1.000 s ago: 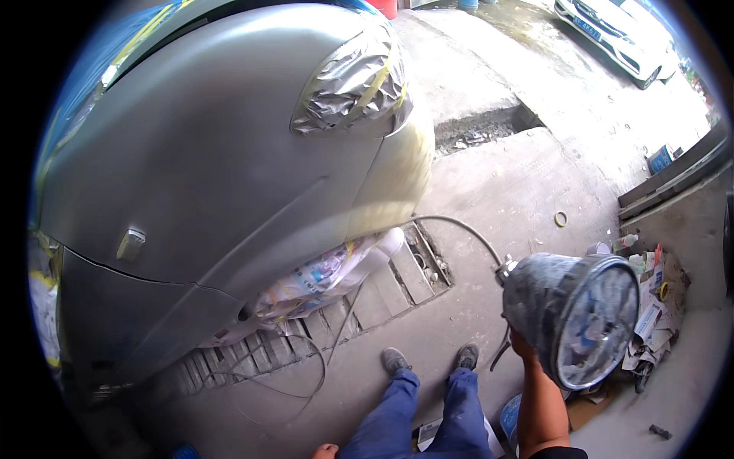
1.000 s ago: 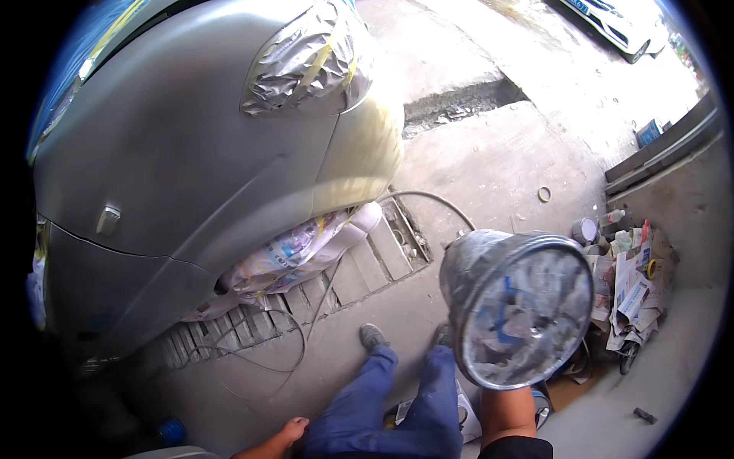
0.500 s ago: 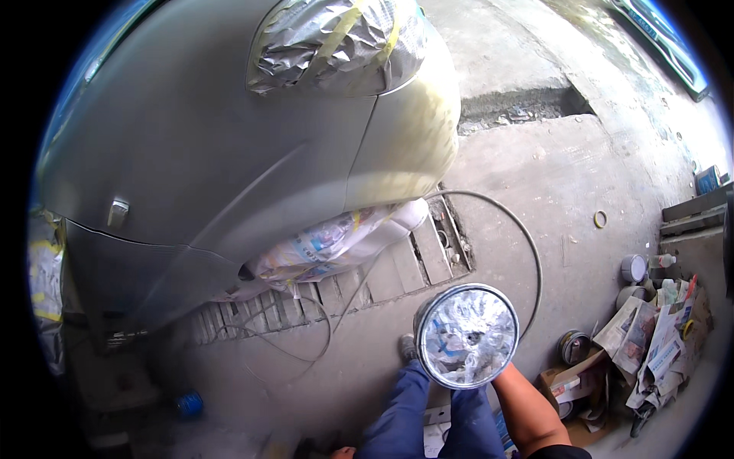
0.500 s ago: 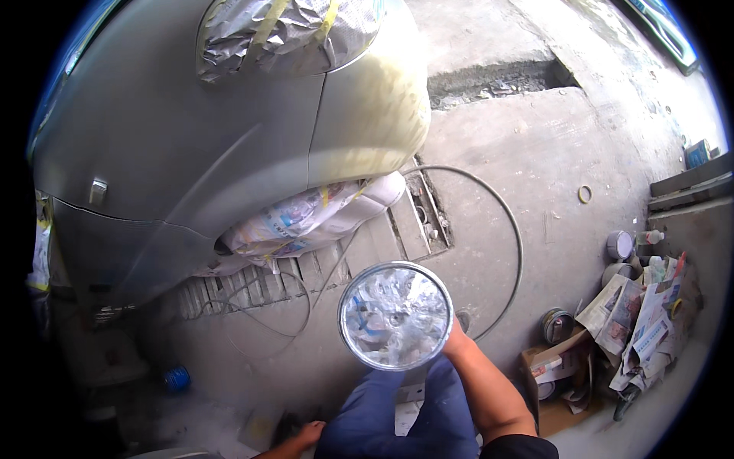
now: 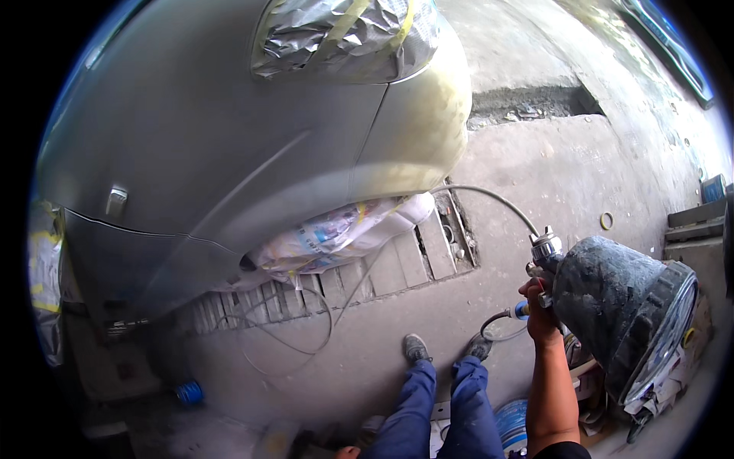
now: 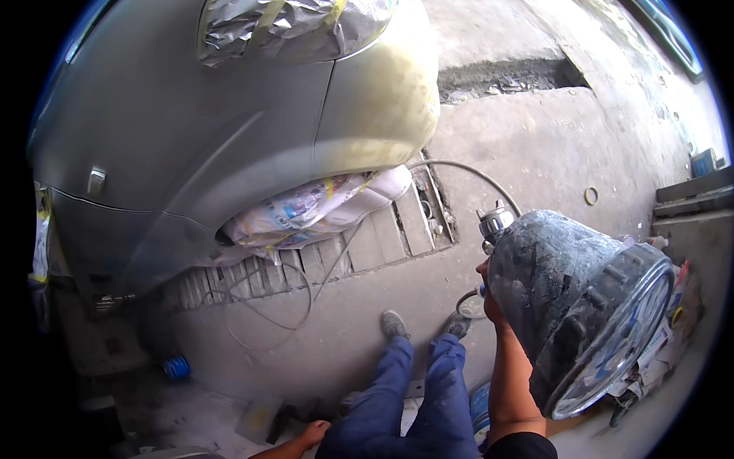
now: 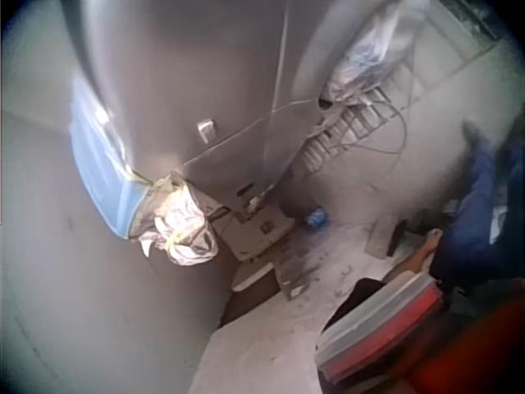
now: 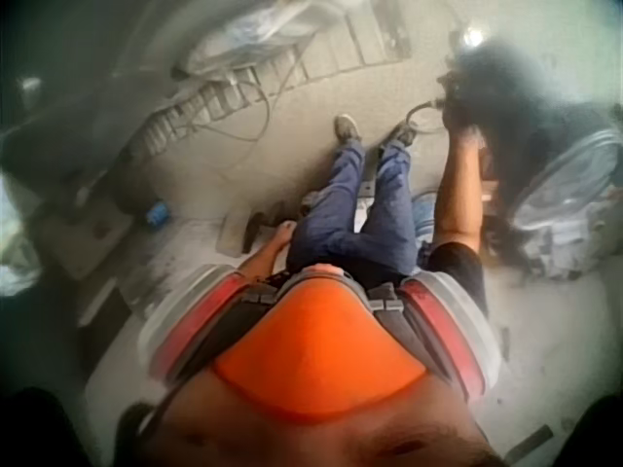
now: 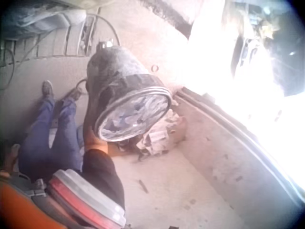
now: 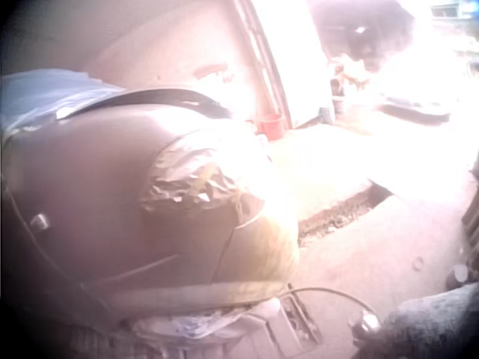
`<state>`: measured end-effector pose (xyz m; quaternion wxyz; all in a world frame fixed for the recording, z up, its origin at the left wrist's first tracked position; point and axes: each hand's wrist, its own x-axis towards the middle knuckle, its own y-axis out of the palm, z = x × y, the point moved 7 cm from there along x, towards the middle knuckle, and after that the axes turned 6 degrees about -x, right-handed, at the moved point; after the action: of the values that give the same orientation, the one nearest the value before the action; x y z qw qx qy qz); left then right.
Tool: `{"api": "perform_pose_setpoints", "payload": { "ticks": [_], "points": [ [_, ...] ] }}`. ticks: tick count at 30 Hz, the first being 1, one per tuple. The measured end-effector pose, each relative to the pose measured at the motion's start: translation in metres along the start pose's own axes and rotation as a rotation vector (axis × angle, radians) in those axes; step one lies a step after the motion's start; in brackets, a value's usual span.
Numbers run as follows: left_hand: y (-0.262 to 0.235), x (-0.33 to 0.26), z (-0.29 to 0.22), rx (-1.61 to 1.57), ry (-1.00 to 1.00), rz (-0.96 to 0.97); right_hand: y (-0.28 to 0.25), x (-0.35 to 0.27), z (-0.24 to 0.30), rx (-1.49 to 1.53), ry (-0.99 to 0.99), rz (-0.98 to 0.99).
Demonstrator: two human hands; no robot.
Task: The person uses a spray gun to apply paint to the rear bumper of a silver car. The car is partially masked with blue plastic and yellow tape to protect other areas. The person moves around the vehicle, spraying the bumper from various angles to ensure even coverage.
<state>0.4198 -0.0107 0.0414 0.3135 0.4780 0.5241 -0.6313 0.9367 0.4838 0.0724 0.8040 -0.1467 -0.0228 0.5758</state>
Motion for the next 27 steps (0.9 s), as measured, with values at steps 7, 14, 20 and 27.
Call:
{"api": "perform_pose_setpoints", "payload": {
  "ticks": [7, 14, 20, 27],
  "points": [
    [-0.003, 0.006, -0.007, -0.003, -0.017, 0.004, 0.055, -0.063, 0.017, 0.015, -0.078, 0.124],
    [-0.003, 0.003, -0.008, 0.004, -0.039, -0.013, 0.12, -0.115, 0.023, 0.004, -0.174, 0.387],
    [-0.012, -0.002, -0.01, -0.031, -0.051, -0.017, 0.085, -0.103, 0.019, 0.033, -0.087, 0.221],
    [-0.025, 0.007, 0.014, -0.127, -0.038, 0.015, 0.051, -0.09, 0.031, 0.082, 0.122, -0.019]
  ]
}}
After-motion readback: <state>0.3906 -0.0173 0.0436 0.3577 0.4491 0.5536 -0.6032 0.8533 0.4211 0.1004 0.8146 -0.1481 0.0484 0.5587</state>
